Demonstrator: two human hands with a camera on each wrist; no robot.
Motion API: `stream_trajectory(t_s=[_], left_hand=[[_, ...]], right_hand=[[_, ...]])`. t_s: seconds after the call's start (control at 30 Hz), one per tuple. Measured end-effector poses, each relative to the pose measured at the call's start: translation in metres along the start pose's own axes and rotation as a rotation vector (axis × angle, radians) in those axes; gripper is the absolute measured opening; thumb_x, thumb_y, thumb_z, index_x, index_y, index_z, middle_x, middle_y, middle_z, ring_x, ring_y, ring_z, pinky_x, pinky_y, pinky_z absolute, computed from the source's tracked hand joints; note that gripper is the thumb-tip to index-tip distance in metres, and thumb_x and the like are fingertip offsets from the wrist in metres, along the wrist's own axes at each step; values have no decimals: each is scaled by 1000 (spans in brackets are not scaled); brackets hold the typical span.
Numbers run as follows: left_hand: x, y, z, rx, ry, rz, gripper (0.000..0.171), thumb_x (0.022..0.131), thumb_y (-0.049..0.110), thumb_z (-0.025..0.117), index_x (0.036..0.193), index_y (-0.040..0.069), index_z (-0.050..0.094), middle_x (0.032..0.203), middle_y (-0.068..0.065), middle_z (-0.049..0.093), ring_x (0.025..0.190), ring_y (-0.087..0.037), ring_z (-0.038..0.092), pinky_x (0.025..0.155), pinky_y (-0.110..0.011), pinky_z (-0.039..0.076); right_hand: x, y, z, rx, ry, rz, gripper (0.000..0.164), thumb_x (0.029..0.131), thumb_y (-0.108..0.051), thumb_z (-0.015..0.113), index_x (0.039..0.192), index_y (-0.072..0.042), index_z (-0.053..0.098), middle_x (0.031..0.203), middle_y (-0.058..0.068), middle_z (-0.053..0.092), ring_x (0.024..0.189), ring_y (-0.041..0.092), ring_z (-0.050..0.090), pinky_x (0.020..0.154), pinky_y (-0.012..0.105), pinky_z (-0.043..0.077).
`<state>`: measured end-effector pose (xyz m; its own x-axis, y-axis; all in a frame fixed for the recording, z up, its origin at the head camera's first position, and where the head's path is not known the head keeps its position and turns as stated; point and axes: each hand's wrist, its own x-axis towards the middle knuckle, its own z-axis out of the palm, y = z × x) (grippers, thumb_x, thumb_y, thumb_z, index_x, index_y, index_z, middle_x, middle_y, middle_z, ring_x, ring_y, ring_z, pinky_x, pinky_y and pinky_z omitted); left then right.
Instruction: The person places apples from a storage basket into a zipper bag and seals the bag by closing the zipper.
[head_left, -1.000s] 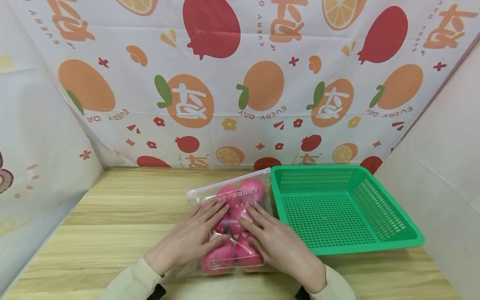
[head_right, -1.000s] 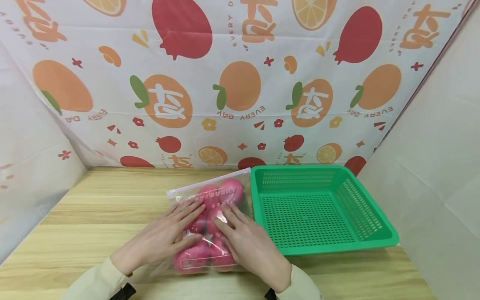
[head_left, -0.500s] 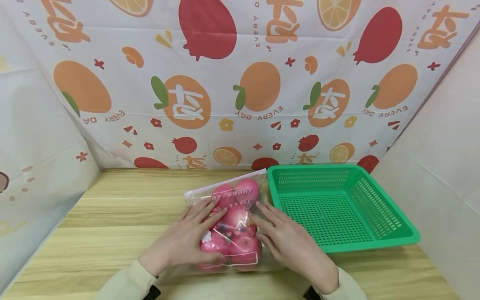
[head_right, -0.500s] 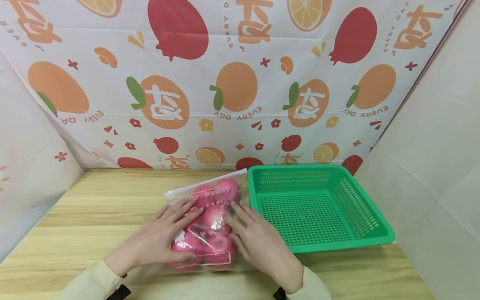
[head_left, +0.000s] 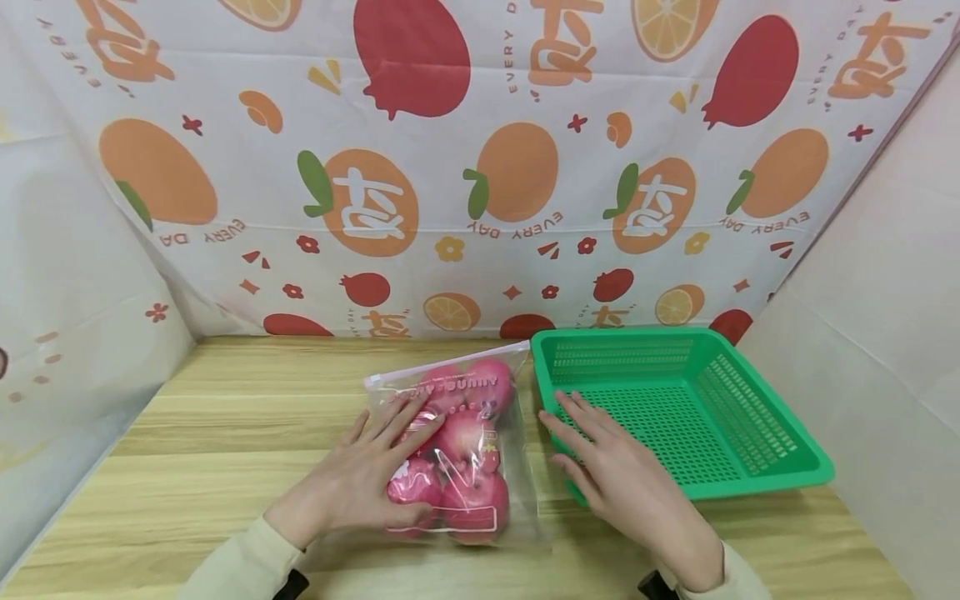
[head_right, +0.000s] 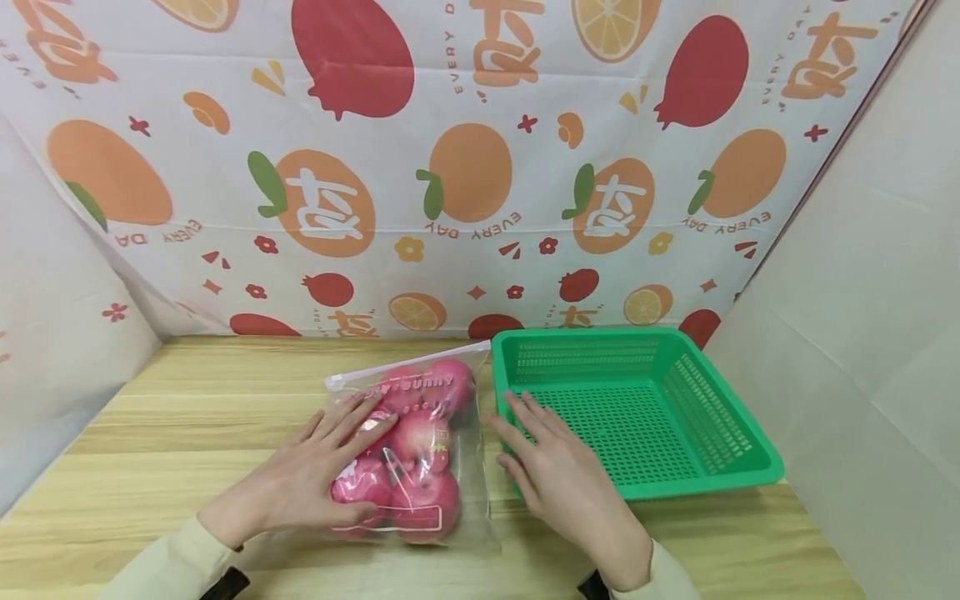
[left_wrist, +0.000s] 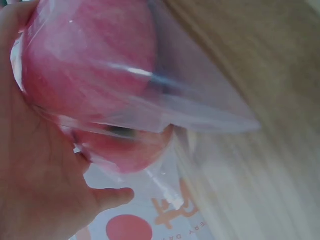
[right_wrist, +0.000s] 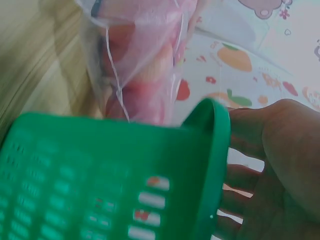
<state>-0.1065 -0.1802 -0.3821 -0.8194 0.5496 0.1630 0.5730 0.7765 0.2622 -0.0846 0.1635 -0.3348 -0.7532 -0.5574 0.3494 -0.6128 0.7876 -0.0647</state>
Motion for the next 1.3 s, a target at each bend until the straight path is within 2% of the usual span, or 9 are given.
stream_trajectory(t_s=[0.17, 0.43, 0.57, 0.77, 0.97, 1.3], left_hand=[[0, 0, 2, 5, 21, -8, 96, 80, 78, 61, 159, 27, 37, 169, -6, 23, 155, -36, 21, 116, -71, 25], [2, -3, -5, 108, 41, 4, 95, 78, 83, 59, 153, 26, 47, 164, -8, 37, 151, -37, 32, 113, -73, 27], [0, -6, -9, 130, 38, 4, 95, 77, 83, 61, 151, 25, 49, 162, -9, 39, 149, -39, 36, 111, -75, 28], [0, -7, -7, 126, 19, 5, 95, 79, 80, 61, 154, 25, 45, 165, -9, 34, 151, -39, 32, 112, -74, 28], [4, -4, 1, 92, 36, 20, 93, 81, 77, 61, 156, 25, 42, 168, -7, 28, 153, -39, 26, 116, -70, 25], [10, -2, 6, 59, 50, 41, 94, 83, 78, 59, 157, 23, 40, 168, -8, 27, 153, -38, 26, 119, -68, 21]], right_hand=[[-9, 11, -6, -2, 7, 46, 54, 96, -26, 72, 147, -16, 56, 158, 11, 45, 144, 34, 46, 112, 53, 42], [-20, 23, -9, -9, 25, 75, 57, 94, -24, 74, 147, -15, 56, 157, 11, 47, 142, 34, 49, 108, 54, 46], [-26, 28, -10, -17, 37, 89, 57, 93, -23, 75, 146, -14, 56, 156, 11, 48, 140, 35, 50, 105, 54, 49], [-32, 34, -12, -32, 69, 102, 58, 92, -21, 75, 146, -15, 56, 156, 11, 48, 140, 36, 51, 104, 55, 50], [-34, 36, -14, -37, 90, 105, 57, 93, -22, 74, 147, -15, 55, 156, 11, 48, 139, 35, 51, 104, 54, 49], [-39, 38, -16, -36, 103, 133, 60, 91, -20, 76, 147, -18, 56, 155, 10, 50, 138, 35, 52, 101, 54, 52]])
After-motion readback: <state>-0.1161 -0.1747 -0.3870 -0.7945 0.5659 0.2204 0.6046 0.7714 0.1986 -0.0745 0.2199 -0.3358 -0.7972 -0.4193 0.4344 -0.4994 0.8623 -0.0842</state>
